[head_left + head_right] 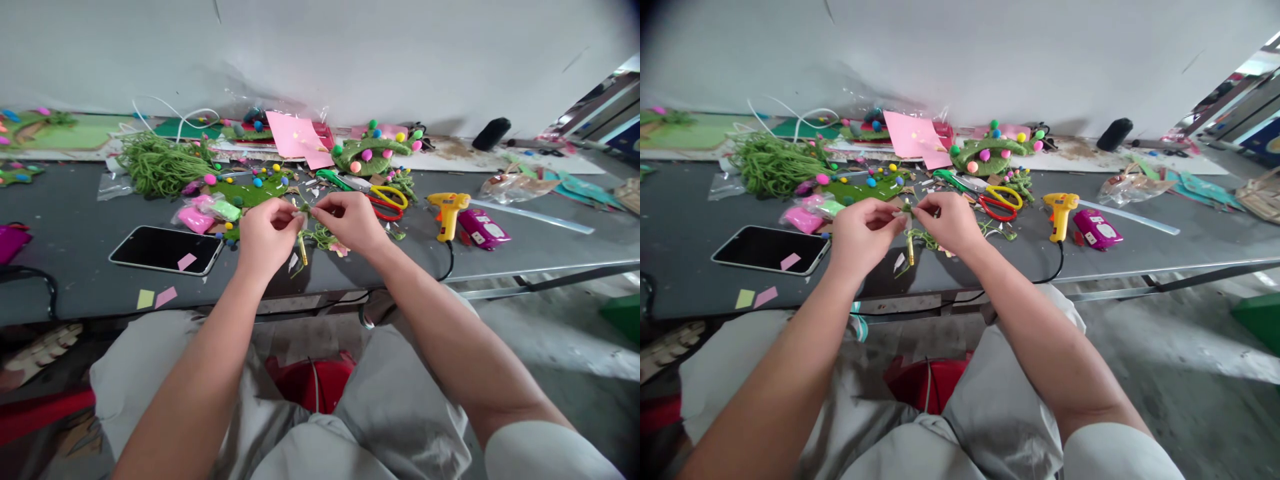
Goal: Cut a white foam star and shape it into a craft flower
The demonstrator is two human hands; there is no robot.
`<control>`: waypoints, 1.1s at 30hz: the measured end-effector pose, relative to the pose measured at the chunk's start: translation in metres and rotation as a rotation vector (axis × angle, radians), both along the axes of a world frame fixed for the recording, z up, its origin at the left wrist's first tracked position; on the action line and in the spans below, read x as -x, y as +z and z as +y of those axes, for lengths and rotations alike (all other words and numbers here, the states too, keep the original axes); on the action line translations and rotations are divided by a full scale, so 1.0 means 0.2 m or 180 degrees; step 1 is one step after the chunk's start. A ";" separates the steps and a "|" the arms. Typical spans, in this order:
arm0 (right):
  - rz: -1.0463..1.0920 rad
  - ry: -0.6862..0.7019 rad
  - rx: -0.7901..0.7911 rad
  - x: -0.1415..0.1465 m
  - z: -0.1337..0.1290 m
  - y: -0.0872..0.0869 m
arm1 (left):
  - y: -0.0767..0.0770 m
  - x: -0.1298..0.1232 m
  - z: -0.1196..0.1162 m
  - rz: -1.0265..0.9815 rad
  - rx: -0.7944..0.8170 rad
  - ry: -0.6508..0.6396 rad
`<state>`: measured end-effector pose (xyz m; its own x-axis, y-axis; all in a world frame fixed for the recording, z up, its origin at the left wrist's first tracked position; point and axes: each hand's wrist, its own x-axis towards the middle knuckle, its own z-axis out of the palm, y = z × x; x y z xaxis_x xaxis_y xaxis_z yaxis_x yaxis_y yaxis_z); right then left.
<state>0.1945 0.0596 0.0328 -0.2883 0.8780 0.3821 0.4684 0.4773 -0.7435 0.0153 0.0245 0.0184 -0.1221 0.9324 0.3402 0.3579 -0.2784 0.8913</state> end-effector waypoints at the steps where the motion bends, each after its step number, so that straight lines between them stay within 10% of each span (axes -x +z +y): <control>1: -0.0037 -0.0012 -0.0025 0.00 -0.01 0.00 | 0.00 0.00 0.00 0.0002 0.0000 0.0033; 23: -0.0072 0.0044 -0.0307 0.01 -0.03 0.01 | -0.04 -0.03 0.06 -0.1631 0.0337 0.0145; 33: 0.0277 0.0580 0.0444 -0.02 0.02 0.00 | 0.00 0.01 0.06 -0.2040 0.0820 -0.0326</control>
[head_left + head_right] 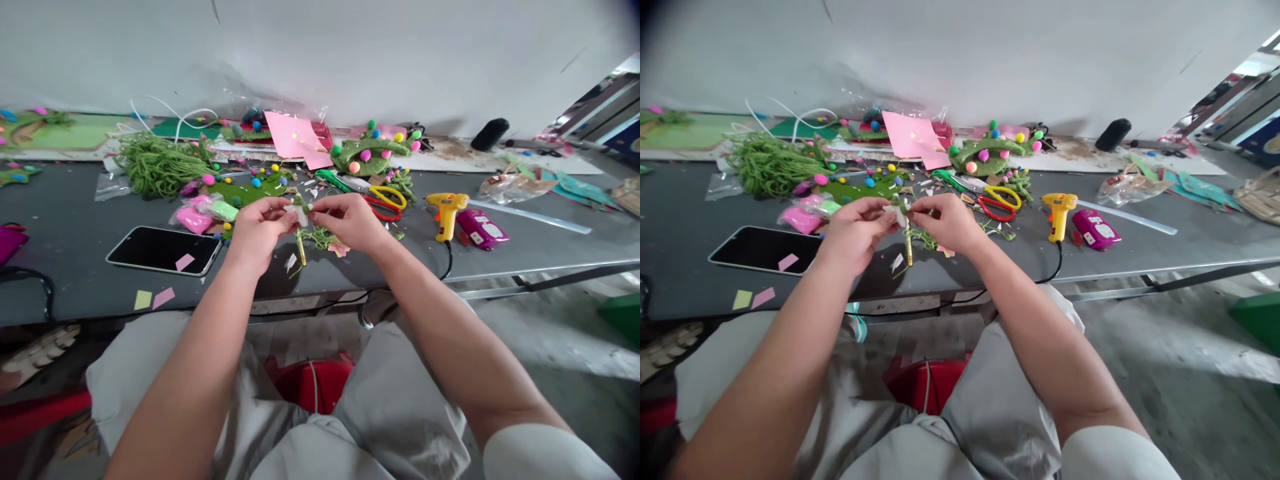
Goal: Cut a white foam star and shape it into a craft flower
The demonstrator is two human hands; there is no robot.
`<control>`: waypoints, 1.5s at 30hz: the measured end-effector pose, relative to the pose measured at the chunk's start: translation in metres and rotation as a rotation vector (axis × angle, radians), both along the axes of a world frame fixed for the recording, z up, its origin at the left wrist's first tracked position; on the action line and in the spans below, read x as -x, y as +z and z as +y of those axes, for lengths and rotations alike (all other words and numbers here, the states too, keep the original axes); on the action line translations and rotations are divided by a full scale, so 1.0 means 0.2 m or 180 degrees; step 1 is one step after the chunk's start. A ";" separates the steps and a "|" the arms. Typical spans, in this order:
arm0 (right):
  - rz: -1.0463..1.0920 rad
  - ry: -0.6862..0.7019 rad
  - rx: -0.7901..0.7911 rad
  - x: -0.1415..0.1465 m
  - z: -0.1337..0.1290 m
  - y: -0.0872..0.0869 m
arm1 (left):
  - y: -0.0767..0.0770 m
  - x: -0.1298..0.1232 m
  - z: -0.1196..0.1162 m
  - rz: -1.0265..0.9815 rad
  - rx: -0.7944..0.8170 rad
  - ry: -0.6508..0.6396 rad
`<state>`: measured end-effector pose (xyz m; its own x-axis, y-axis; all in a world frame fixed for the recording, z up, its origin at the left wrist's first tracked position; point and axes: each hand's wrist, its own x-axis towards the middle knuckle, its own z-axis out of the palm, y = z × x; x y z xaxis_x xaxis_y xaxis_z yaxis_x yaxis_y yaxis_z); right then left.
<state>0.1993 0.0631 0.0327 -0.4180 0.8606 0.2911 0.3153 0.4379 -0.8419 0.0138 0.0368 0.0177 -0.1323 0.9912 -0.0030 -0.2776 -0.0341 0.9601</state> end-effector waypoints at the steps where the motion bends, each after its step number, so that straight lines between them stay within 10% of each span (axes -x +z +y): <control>1: -0.0009 0.0141 0.0038 -0.01 0.01 0.00 | 0.00 0.01 0.00 0.0062 0.0020 -0.0102; 13: -0.1718 -0.0150 -0.0749 -0.06 -0.02 0.07 | 0.01 0.01 -0.05 0.2417 -0.0480 -0.0320; 20: -0.1428 -0.0272 -0.0673 -0.03 -0.05 0.06 | -0.02 -0.02 -0.04 0.1922 -0.0610 0.0285; 29: -0.0815 -0.0053 -0.0467 -0.04 0.00 0.01 | -0.05 0.00 0.00 0.0505 -0.0203 0.0111; 45: -0.2245 -0.0246 -0.0751 -0.04 -0.05 0.06 | 0.01 0.01 -0.06 0.2755 -0.0395 -0.0294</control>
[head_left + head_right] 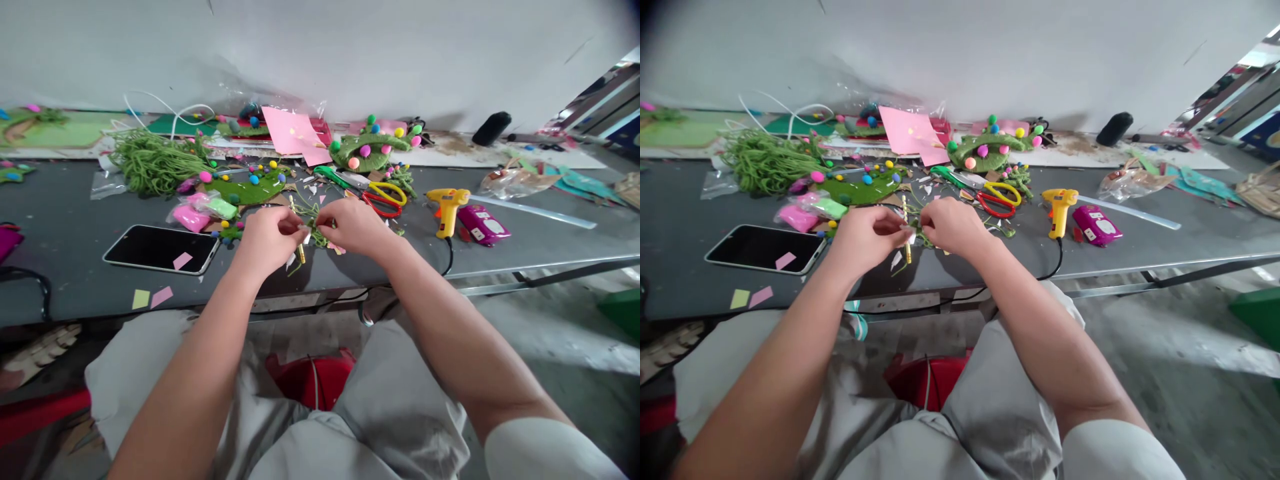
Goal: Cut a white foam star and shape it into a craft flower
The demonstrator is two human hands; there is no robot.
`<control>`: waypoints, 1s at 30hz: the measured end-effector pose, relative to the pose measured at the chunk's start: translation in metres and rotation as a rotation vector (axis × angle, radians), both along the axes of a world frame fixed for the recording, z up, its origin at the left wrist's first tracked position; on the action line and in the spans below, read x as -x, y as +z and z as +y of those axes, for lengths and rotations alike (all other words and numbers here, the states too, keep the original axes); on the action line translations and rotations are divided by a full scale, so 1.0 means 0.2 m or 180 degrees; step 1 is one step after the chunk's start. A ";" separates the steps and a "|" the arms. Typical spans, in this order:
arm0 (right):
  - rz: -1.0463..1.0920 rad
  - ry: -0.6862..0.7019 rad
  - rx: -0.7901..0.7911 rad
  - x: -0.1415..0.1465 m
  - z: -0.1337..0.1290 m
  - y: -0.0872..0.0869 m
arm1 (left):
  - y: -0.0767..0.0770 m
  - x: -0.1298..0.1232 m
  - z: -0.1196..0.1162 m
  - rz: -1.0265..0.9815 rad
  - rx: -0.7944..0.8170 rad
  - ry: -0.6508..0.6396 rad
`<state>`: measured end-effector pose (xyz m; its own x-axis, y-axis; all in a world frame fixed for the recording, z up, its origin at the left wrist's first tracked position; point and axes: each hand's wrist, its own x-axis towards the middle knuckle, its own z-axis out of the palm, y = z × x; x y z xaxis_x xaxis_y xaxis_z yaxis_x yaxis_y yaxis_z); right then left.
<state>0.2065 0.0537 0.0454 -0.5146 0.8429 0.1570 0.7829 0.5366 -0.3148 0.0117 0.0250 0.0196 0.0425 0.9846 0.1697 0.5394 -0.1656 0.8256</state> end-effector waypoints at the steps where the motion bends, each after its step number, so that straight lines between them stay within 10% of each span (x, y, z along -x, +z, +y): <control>1: 0.0060 -0.0018 0.0015 0.01 0.00 0.00 | -0.01 0.00 0.00 0.0011 -0.0087 0.0045; 15: 0.1188 -0.0106 -0.0075 0.02 0.01 -0.03 | -0.06 -0.06 0.05 -0.2515 0.0243 0.0529; 30: 0.2558 0.0331 0.0973 0.00 0.03 -0.02 | -0.02 -0.02 0.06 -0.3259 0.0725 0.0122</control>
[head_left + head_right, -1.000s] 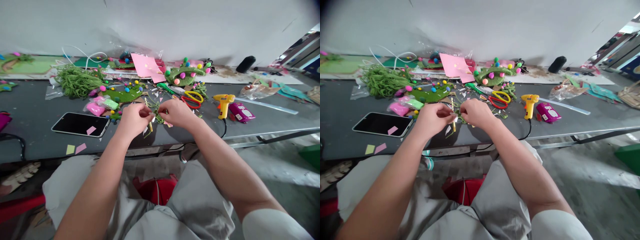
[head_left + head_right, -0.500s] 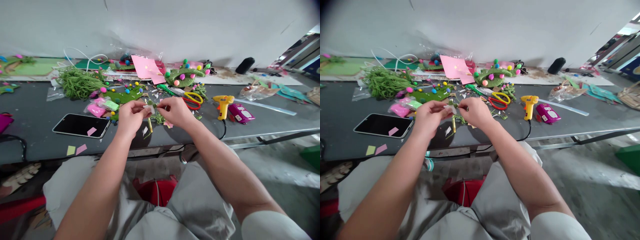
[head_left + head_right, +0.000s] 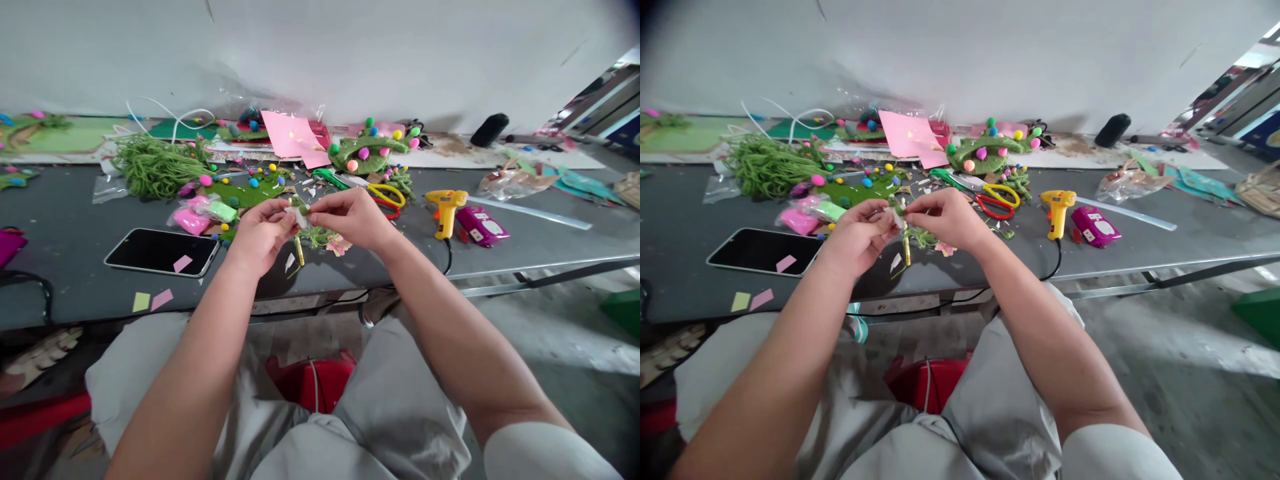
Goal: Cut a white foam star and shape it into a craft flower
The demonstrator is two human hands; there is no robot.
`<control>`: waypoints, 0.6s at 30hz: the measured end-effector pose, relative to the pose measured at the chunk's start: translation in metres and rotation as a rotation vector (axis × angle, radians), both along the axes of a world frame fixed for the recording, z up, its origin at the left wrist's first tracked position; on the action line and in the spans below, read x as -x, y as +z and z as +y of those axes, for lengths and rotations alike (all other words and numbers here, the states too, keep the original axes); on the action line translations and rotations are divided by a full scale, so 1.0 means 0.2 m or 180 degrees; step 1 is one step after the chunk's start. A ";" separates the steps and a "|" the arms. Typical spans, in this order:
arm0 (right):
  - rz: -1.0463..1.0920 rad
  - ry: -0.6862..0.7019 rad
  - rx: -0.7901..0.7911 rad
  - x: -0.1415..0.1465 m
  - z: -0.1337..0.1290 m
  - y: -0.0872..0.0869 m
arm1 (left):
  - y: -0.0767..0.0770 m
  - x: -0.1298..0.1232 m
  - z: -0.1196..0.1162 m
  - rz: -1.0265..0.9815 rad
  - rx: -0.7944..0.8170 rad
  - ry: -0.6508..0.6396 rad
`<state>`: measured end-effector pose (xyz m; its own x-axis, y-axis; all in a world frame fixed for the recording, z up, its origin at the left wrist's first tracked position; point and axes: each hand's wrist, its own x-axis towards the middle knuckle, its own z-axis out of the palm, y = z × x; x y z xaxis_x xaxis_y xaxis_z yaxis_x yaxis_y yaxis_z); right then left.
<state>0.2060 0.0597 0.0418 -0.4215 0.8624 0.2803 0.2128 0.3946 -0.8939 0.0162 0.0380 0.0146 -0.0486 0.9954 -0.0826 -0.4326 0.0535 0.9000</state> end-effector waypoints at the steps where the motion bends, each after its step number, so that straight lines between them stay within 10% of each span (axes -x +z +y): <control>1: 0.0048 0.0068 0.0058 -0.01 0.00 0.00 | 0.00 0.01 0.00 -0.0063 0.0012 -0.0088; 18: -0.2001 0.0016 -0.0696 -0.07 0.00 0.03 | -0.01 0.04 -0.04 0.2058 -0.0193 -0.0689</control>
